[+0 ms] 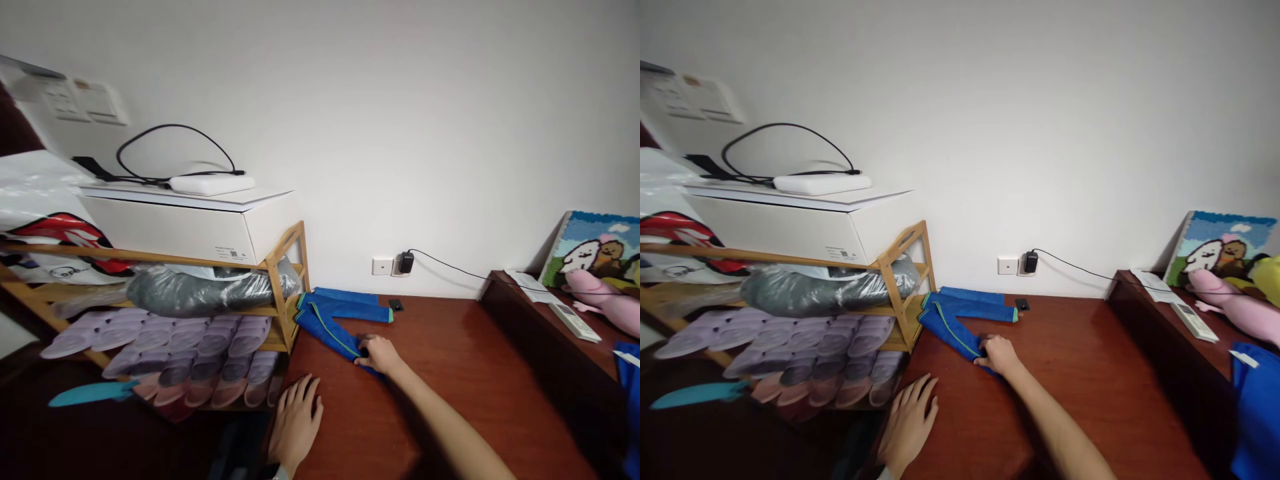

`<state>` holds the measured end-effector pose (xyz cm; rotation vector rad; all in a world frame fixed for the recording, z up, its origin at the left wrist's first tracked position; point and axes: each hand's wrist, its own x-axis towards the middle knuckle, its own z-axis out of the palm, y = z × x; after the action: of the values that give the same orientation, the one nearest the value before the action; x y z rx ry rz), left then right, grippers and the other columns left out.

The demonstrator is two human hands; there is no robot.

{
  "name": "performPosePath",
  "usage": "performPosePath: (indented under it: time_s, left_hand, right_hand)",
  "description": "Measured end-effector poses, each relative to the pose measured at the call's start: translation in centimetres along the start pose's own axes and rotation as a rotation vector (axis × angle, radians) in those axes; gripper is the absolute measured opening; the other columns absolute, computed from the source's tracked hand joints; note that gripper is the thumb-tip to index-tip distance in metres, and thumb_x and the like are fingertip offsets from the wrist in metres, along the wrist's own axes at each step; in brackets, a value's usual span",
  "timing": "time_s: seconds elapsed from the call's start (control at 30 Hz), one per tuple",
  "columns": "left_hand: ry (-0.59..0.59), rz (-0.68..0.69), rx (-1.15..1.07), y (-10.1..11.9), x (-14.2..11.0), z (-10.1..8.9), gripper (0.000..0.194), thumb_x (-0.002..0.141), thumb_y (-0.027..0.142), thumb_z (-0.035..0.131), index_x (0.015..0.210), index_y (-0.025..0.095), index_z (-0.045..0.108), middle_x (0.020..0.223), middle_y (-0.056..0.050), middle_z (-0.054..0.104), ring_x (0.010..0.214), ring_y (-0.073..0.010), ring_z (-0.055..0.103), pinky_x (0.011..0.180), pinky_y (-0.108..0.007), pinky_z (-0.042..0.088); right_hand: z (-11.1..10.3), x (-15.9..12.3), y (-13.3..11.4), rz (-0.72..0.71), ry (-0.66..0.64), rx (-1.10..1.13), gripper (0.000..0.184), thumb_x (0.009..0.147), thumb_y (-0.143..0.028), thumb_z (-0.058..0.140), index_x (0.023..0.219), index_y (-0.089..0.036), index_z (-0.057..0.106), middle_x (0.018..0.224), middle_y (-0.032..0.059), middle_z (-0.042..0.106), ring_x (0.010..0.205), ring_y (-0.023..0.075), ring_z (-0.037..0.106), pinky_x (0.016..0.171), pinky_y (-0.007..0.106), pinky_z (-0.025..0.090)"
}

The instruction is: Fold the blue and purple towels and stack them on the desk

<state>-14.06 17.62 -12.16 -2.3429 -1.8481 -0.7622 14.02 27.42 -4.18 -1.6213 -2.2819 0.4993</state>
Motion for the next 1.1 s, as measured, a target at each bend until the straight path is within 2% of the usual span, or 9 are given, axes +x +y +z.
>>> performPosePath:
  time_s: [0.17, 0.37, 0.57, 0.67, 0.73, 0.87, 0.97, 1.03, 1.1]
  left_hand:
    - [0.017, 0.002, -0.016, -0.1, -0.1, 0.1, 0.044, 0.097, 0.03, 0.047, 0.136, 0.026, 0.069, 0.141, -0.01, 0.07, 0.127, -0.0284, 0.063, 0.112, -0.05, 0.046]
    - [0.02, -0.005, -0.021, -0.1, 0.2, 0.4, 0.044, 0.098, 0.03, 0.047, 0.135, 0.026, 0.07, 0.141, -0.01, 0.071, 0.127, -0.0285, 0.064, 0.111, -0.05, 0.046]
    - [0.016, -0.084, -0.247, 0.9, 0.7, -1.9, 0.039, 0.089, 0.032, 0.051, 0.118, 0.024, 0.077, 0.133, -0.012, 0.076, 0.125, -0.0312, 0.066, 0.113, -0.052, 0.047]
    - [0.034, -0.249, -0.472, 1.7, 2.0, -4.3, 0.035, 0.088, 0.034, 0.047, 0.1, 0.024, 0.078, 0.112, -0.012, 0.082, 0.112, -0.0302, 0.073, 0.104, -0.049, 0.055]
    - [0.063, -0.284, -0.543, 3.2, 4.0, -6.5, 0.041, 0.092, 0.037, 0.041, 0.107, 0.021, 0.075, 0.111, -0.014, 0.081, 0.109, -0.0298, 0.074, 0.097, -0.047, 0.058]
    - [0.096, -0.106, -0.716, 10.2, 9.6, -14.1, 0.063, 0.091, 0.04, 0.05, 0.151, 0.023, 0.05, 0.155, -0.011, 0.061, 0.135, -0.0252, 0.062, 0.107, -0.039, 0.054]
    - [-0.148, 0.202, -1.126, 17.3, 12.6, -22.6, 0.068, 0.08, 0.033, 0.063, 0.146, 0.022, 0.057, 0.149, -0.011, 0.065, 0.137, -0.0302, 0.058, 0.11, -0.042, 0.051]
    - [-0.417, 0.305, -1.239, 21.2, 13.1, -27.9, 0.053, 0.076, 0.031, 0.066, 0.127, 0.019, 0.07, 0.128, -0.01, 0.076, 0.119, -0.0315, 0.066, 0.102, -0.044, 0.054]
    - [-0.503, 0.348, -1.274, 23.8, 12.4, -32.1, 0.042, 0.073, 0.03, 0.068, 0.113, 0.018, 0.075, 0.11, -0.006, 0.08, 0.104, -0.0279, 0.069, 0.095, -0.041, 0.056]
  right_hand:
    - [-0.8, 0.3, -0.3, 0.016, 0.024, 0.112, 0.021, 0.095, -0.035, 0.063, 0.085, -0.027, 0.079, 0.101, 0.0067, 0.081, 0.099, 0.0255, 0.075, 0.085, 0.03, 0.051]
    - [-3.7, 0.9, -1.7, 0.044, 0.198, 0.565, 0.041, 0.094, -0.061, 0.056, 0.078, -0.023, 0.061, 0.081, 0.0027, 0.072, 0.079, 0.0216, 0.067, 0.079, 0.033, 0.052]
    - [-16.2, -0.9, -7.9, -0.069, 0.512, 0.68, 0.046, 0.1, -0.068, 0.044, 0.092, -0.025, 0.058, 0.089, 0.001, 0.066, 0.087, 0.0204, 0.061, 0.085, 0.034, 0.052]
    - [-24.9, -3.8, -12.1, -0.273, 0.382, 0.636, 0.043, 0.099, -0.063, 0.057, 0.097, -0.021, 0.065, 0.089, -0.0006, 0.066, 0.086, 0.0184, 0.061, 0.084, 0.032, 0.052]
    - [-29.9, -6.4, -14.9, -0.382, 0.222, 0.589, 0.041, 0.098, -0.059, 0.063, 0.099, -0.018, 0.069, 0.088, -0.001, 0.068, 0.084, 0.0169, 0.061, 0.082, 0.031, 0.052]
    - [-36.2, -12.1, -19.7, -0.526, -0.004, 0.526, 0.041, 0.099, -0.053, 0.066, 0.104, -0.013, 0.074, 0.091, 0.0002, 0.072, 0.086, 0.0151, 0.065, 0.084, 0.032, 0.054]
    - [-38.7, -16.1, -21.7, -0.556, -0.126, 0.466, 0.041, 0.097, -0.051, 0.068, 0.105, -0.012, 0.075, 0.093, 0.0008, 0.075, 0.086, 0.0142, 0.067, 0.082, 0.031, 0.055]
    - [-40.3, -18.7, -22.2, -0.517, -0.175, 0.431, 0.039, 0.095, -0.05, 0.071, 0.104, -0.012, 0.076, 0.092, 0.0012, 0.076, 0.085, 0.0136, 0.068, 0.081, 0.029, 0.056]
    - [-42.1, -21.2, -22.3, -0.466, -0.186, 0.421, 0.037, 0.092, -0.05, 0.075, 0.102, -0.014, 0.077, 0.094, 0.0024, 0.077, 0.085, 0.0137, 0.069, 0.082, 0.028, 0.056]
